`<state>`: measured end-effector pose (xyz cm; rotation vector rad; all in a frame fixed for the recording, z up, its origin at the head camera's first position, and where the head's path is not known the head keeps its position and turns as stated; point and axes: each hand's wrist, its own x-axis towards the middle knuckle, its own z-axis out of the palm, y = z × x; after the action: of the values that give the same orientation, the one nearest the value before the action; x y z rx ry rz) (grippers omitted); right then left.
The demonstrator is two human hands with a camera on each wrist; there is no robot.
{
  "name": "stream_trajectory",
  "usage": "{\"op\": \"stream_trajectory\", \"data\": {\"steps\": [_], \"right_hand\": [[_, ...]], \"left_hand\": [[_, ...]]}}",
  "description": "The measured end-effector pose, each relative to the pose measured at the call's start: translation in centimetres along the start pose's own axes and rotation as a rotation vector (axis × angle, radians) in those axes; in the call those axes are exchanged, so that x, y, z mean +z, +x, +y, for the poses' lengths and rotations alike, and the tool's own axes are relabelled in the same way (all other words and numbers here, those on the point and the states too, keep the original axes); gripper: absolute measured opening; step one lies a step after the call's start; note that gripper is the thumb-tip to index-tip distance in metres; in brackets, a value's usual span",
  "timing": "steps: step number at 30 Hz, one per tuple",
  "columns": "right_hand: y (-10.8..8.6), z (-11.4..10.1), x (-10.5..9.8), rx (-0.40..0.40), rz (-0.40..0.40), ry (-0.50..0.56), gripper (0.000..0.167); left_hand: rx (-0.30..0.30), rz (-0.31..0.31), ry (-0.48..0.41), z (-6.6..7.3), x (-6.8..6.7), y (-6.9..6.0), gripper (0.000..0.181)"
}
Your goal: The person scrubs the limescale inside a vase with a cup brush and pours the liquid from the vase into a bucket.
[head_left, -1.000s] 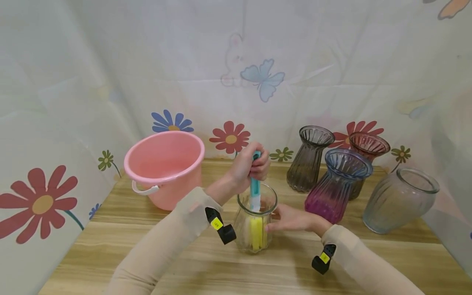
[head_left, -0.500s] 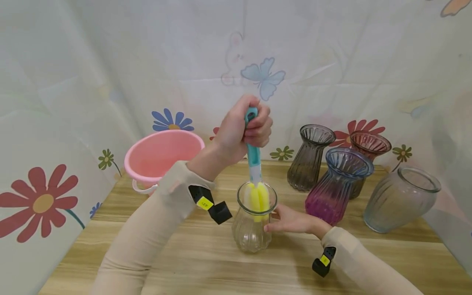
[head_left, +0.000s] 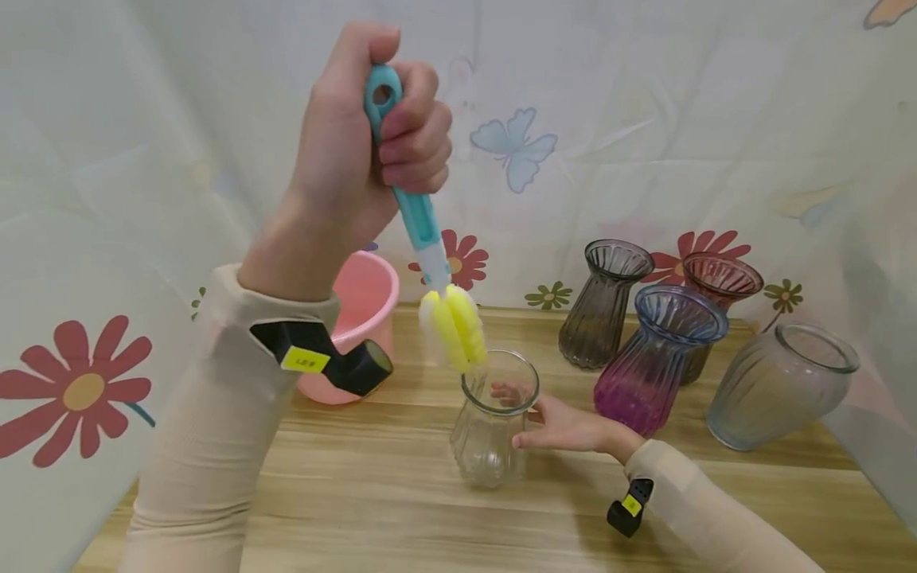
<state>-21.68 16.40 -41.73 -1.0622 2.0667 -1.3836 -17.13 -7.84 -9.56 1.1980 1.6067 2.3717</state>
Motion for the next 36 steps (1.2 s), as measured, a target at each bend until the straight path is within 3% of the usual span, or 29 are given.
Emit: {"op": "stream_trajectory", "data": {"steps": [3,6,9,17,20,23,29,36], "right_hand": [[0.0,0.0,0.0,-0.012,0.005,0.001,0.072],[0.1,0.1,0.0,-0.017,0.012,-0.005,0.072],[0.1,0.2,0.1,-0.015,0.025,-0.017,0.071],[0.1,0.5,0.4,-0.026,0.043,-0.038,0.07],[0.0,0.5,0.4,-0.019,0.048,-0.035,0.07],[-0.1,0.4,0.5,-0.006,0.054,-0.035,0.07],[-0.1,0.3,0.6,0.003,0.061,-0.04,0.069],[0.0,0.3,0.6,-0.02,0.054,-0.05,0.068]], "left_hand": [[-0.064,0.049,0.027,0.1,-0.8,-0.3,0.046],[-0.191,0.087,0.072,-1.5,-2.0,-0.6,0.046],[-0.322,0.119,0.164,-4.4,-3.4,-1.1,0.046],[-0.716,0.225,0.426,-14.0,-6.5,-3.2,0.046],[-0.827,0.235,0.509,-17.1,-7.5,-4.1,0.048],[-0.879,0.257,0.56,-19.8,-8.2,-4.8,0.051],[-0.863,0.315,0.668,-24.0,-9.1,-5.2,0.052],[-0.815,0.304,0.847,-27.1,-11.1,-5.9,0.018]]}}
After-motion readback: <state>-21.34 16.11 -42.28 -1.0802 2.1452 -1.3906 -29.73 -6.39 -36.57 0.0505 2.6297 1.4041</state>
